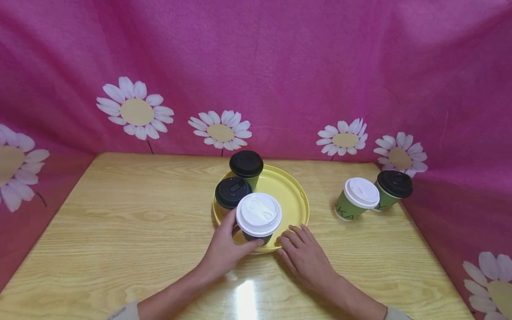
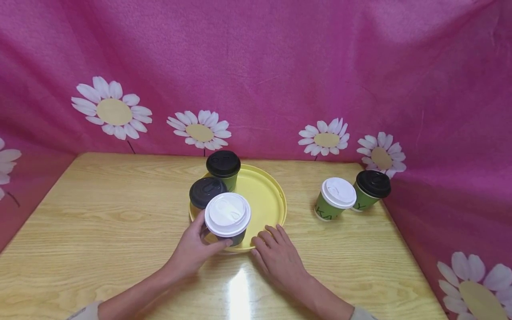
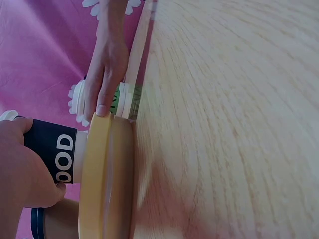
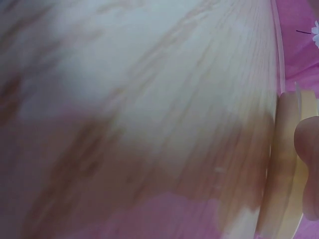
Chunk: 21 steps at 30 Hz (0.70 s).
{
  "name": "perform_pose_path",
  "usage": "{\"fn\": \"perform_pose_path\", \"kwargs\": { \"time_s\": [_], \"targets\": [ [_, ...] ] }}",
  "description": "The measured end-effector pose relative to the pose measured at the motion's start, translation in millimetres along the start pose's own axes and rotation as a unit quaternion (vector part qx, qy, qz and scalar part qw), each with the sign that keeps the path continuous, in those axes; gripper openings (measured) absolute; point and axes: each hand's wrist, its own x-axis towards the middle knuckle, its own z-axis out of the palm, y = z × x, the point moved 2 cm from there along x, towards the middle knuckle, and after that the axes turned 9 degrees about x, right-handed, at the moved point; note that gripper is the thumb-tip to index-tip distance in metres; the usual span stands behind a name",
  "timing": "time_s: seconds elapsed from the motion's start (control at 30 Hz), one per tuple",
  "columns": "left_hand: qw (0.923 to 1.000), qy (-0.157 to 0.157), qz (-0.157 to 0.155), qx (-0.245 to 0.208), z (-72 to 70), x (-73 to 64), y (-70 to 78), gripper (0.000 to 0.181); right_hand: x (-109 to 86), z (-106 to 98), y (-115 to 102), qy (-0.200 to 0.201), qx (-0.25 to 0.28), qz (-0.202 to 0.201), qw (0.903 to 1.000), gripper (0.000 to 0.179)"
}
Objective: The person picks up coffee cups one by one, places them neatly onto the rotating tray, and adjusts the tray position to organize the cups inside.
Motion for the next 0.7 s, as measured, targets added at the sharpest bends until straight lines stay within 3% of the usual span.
{"fn": "perform_pose_path", "kwargs": {
  "time_s": [0.7],
  "targets": [
    [0.9998, -0.013, -0.015, 0.003, 5.4, 6.2, -7.4, 0.084, 0.5, -0.6, -0.6, 0.006, -0.008, -0.012, 0.9999, 0.046]
  ]
}}
